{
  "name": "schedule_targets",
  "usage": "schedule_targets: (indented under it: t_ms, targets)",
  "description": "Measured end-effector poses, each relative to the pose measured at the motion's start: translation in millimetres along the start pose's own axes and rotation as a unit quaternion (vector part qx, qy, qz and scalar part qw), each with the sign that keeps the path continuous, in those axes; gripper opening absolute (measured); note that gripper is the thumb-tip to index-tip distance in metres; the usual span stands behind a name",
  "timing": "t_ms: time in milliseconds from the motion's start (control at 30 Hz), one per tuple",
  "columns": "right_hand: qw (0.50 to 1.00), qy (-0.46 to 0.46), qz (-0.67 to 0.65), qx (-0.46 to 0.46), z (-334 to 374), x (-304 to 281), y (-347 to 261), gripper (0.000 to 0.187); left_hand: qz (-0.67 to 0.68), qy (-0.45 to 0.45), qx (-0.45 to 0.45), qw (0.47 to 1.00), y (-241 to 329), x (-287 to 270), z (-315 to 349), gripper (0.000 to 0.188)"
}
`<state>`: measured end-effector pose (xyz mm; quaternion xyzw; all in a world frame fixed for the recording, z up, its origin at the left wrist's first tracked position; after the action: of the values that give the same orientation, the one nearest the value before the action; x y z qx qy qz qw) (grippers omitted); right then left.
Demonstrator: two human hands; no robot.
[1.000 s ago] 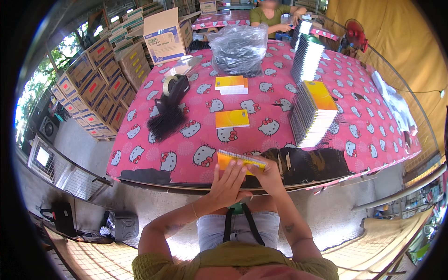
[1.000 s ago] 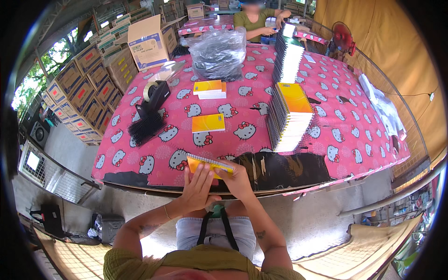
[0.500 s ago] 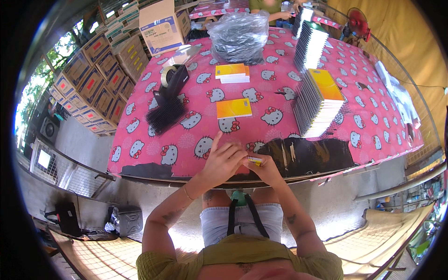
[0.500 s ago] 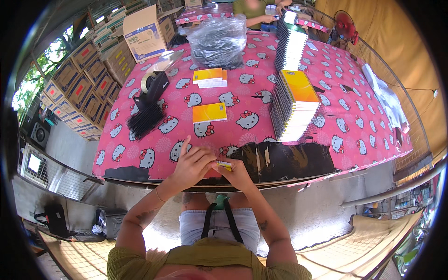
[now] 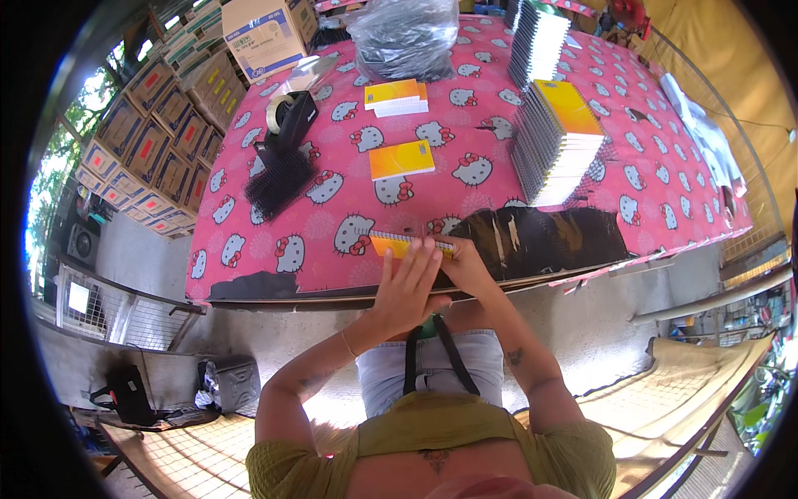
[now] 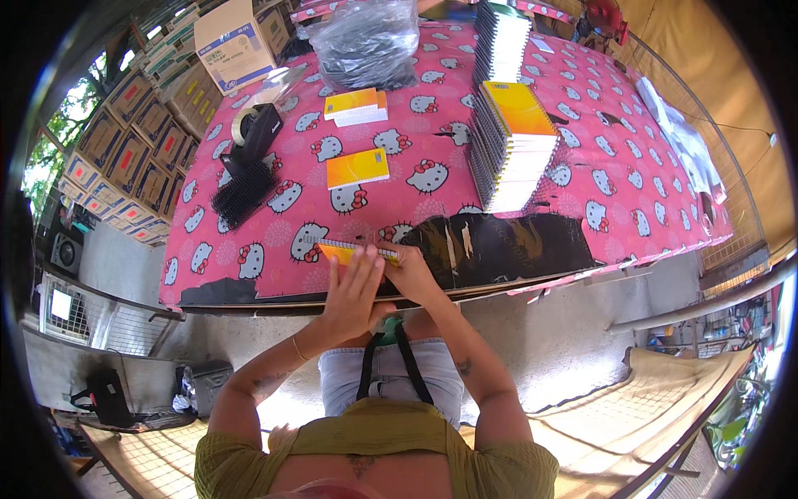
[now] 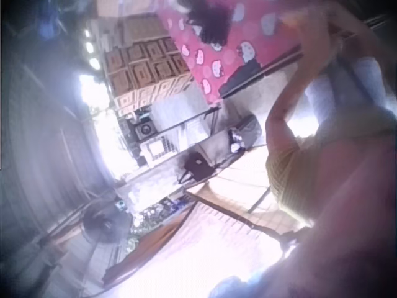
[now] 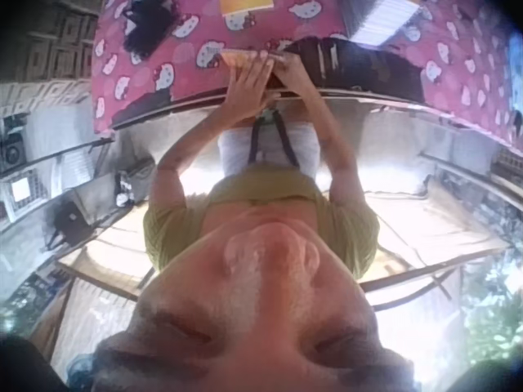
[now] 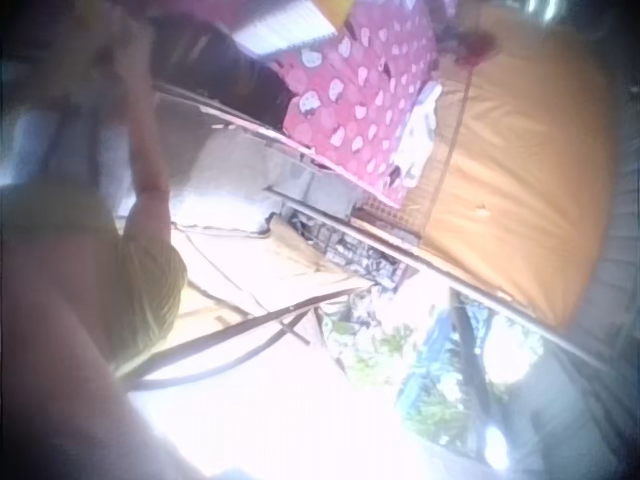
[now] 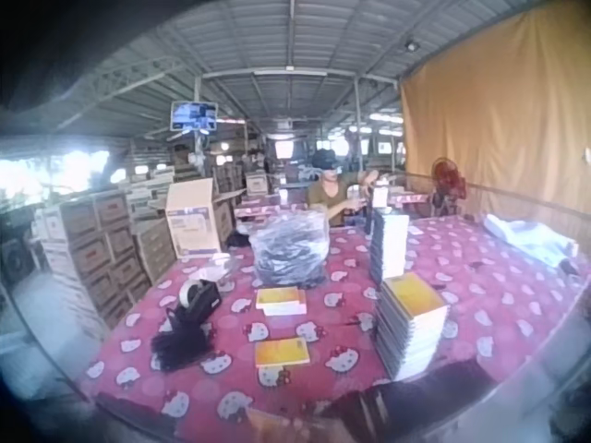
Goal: The person labels small yellow and orange paper booklets and stacks them into a pile. They pick up one booklet at a time, apply a small white sticker to it, and then place it onto a growing stack on the table.
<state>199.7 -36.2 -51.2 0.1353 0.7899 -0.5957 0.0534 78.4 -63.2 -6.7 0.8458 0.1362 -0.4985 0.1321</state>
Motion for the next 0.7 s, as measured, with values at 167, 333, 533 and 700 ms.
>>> schedule_targets:
  t_ms: [167, 333, 533, 700]
  targets:
    - [0.997, -0.043, 0.011, 0.063, 4, 2, 7, 0.032, 0.083, 0.029, -0.008, 0.996, -35, -39, -47, 0.026]
    - [0.999, -0.003, 0.02, -0.027, 7, -21, -35, 0.037, 0.129, 0.031, -0.008, 0.991, -37, -37, -47, 0.015]
    - [0.996, -0.05, -0.038, 0.059, 8, -53, -33, 0.021, 0.127, 0.032, -0.017, 0.991, -39, -31, -47, 0.011]
    - [0.993, -0.094, 0.034, 0.055, -6, -55, -43, 0.013, 0.121, 0.026, -0.008, 0.992, -40, -30, -50, 0.009]
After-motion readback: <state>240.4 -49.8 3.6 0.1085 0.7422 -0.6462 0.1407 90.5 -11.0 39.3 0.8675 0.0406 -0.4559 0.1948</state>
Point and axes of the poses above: each hand's wrist, its own z-axis away from the middle knuckle, its own x-axis out of the palm, y = z × x, the point moved 9 cm from there along -z, towards the middle knuckle, and after that the axes turned 5 degrees about -y, right-handed, at the moved point
